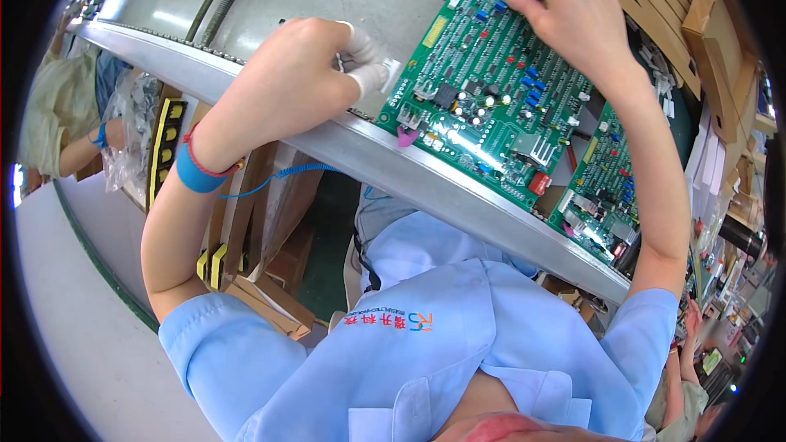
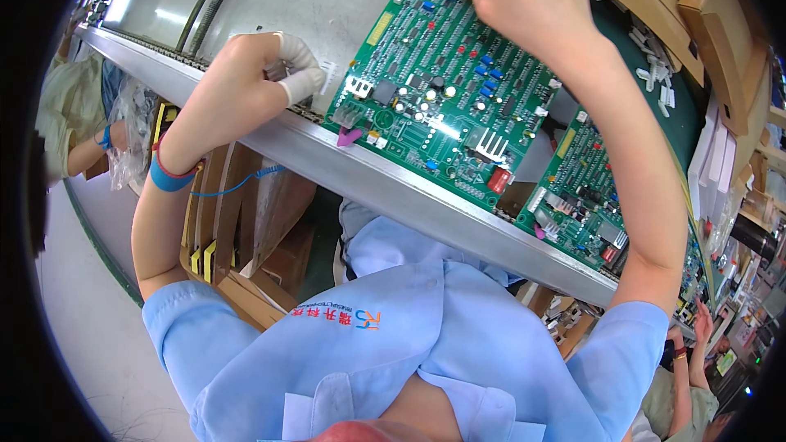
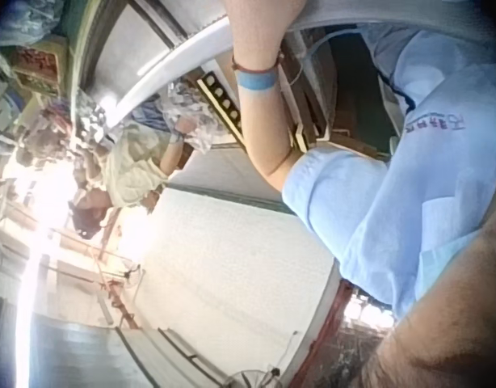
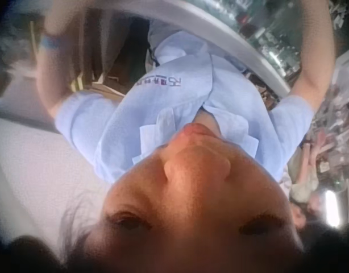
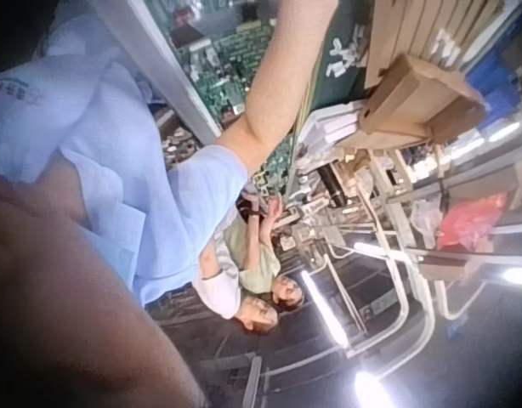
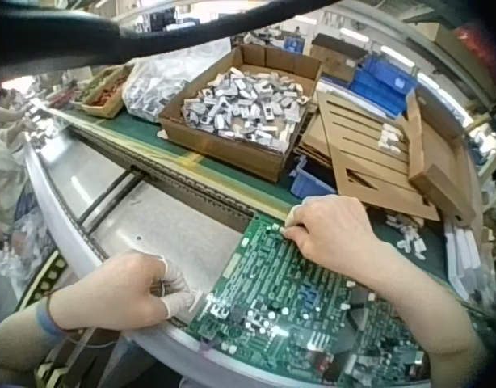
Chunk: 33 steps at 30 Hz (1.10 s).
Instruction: Manually assembling components onto printed circuit boards on a factory assembly line.
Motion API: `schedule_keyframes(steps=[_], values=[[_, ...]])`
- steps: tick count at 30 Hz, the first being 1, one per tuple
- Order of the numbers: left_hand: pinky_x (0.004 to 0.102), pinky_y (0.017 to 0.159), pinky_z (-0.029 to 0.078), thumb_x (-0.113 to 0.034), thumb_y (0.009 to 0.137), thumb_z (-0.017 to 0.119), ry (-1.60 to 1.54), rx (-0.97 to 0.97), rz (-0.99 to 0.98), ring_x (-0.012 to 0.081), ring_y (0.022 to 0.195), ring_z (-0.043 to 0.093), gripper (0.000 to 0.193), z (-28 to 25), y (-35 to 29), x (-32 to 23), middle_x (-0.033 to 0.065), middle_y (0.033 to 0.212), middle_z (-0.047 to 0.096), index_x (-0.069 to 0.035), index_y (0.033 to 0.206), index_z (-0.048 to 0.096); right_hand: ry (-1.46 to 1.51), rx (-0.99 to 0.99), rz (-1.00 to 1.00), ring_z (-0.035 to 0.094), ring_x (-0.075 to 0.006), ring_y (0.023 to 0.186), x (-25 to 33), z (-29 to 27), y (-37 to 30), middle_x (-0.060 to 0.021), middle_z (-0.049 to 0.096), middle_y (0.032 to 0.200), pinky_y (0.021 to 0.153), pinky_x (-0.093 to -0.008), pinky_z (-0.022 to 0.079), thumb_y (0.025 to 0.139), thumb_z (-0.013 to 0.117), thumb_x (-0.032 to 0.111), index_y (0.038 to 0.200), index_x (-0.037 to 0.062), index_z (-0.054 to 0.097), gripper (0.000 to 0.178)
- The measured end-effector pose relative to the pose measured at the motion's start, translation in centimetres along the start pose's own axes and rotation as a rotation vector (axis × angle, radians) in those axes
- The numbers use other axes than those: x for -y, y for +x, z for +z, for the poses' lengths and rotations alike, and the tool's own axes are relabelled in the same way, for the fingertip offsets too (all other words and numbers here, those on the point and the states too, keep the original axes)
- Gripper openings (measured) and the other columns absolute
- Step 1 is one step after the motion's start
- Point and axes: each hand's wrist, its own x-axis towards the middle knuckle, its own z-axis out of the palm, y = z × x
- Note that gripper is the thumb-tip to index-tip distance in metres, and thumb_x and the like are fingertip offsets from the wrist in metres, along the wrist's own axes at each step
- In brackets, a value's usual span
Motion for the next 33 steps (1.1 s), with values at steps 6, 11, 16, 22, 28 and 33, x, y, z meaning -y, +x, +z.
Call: schedule_keyframes(steps=[6, 11, 16, 22, 28, 33], values=[[0.0344, 0.059, 0.049, -0.017, 0.079, 0.068, -0.083, 0.029, 0.007, 0.0221, 0.058, 0.061, 0.024, 0.2, 0.0, -2.0, 0.017, 0.066, 0.065, 0.007, 0.08, 0.067, 0.205, -0.084, 0.071, 0.063, -0.0202, 0.071, -1.5, -1.6, -1.9, -0.0062, 0.069, 0.087, 0.065, -0.0304, 0.048, 0.087, 0.065, 0.028, 0.102, 0.0141, 0.071, 0.022], [0.0363, 0.06, 0.05, -0.016, 0.077, 0.067, -0.027, 0.064, 0.011, 0.0271, 0.059, 0.063, 0.023, 0.4, 0.5, -2.4, 0.0189, 0.065, 0.064, 0.007, 0.078, 0.067, 0.324, -0.026, 0.164, 0.057, -0.0127, 0.067, -1.9, -2.2, -3.7, -0.0041, 0.068, 0.085, 0.063, -0.0261, 0.045, 0.087, 0.065, 0.021, 0.103, 0.0075, 0.07, 0.022], [0.0362, 0.06, 0.049, -0.016, 0.079, 0.067, 0.077, 0.097, 0.06, 0.031, 0.058, 0.061, 0.021, 0.3, 0.5, -2.9, 0.0203, 0.067, 0.065, 0.006, 0.081, 0.069, 0.314, 0.025, 0.254, 0.055, -0.012, 0.066, -2.0, -2.7, -5.8, -0.0039, 0.067, 0.086, 0.064, -0.0246, 0.044, 0.087, 0.065, 0.019, 0.103, 0.0054, 0.069, 0.021], [0.034, 0.062, 0.047, -0.018, 0.088, 0.062, 0.233, 0.119, -0.039, 0.0237, 0.06, 0.059, 0.024, -1.0, 0.7, -2.5, 0.0183, 0.07, 0.064, 0.005, 0.092, 0.069, 0.349, -0.143, 0.274, 0.059, -0.0159, 0.068, -4.5, -4.0, -11.7, -0.0057, 0.067, 0.087, 0.063, -0.0254, 0.045, 0.085, 0.067, 0.014, 0.099, 0.0066, 0.07, 0.017], [0.0373, 0.063, 0.043, -0.026, 0.092, 0.057, -0.097, 0.192, -0.032, 0.021, 0.065, 0.056, 0.034, 1.4, 1.3, -1.6, 0.018, 0.071, 0.062, 0.007, 0.084, 0.066, 0.275, -0.268, 0.498, 0.059, -0.0147, 0.069, -9.7, -6.9, -22.8, -0.0064, 0.066, 0.085, 0.063, -0.0276, 0.045, 0.087, 0.067, 0.019, 0.101, 0.0077, 0.07, 0.018], [0.0279, 0.06, 0.043, -0.025, 0.097, 0.054, -0.162, 0.175, -0.053, 0.0106, 0.065, 0.053, 0.036, 1.6, 0.9, -1.9, 0.0075, 0.07, 0.062, 0.006, 0.083, 0.065, 0.043, -0.344, 0.869, 0.058, -0.0158, 0.066, -12.7, -8.2, -33.0, -0.0057, 0.068, 0.082, 0.062, -0.0293, 0.045, 0.085, 0.069, 0.023, 0.099, 0.0107, 0.071, 0.019]])
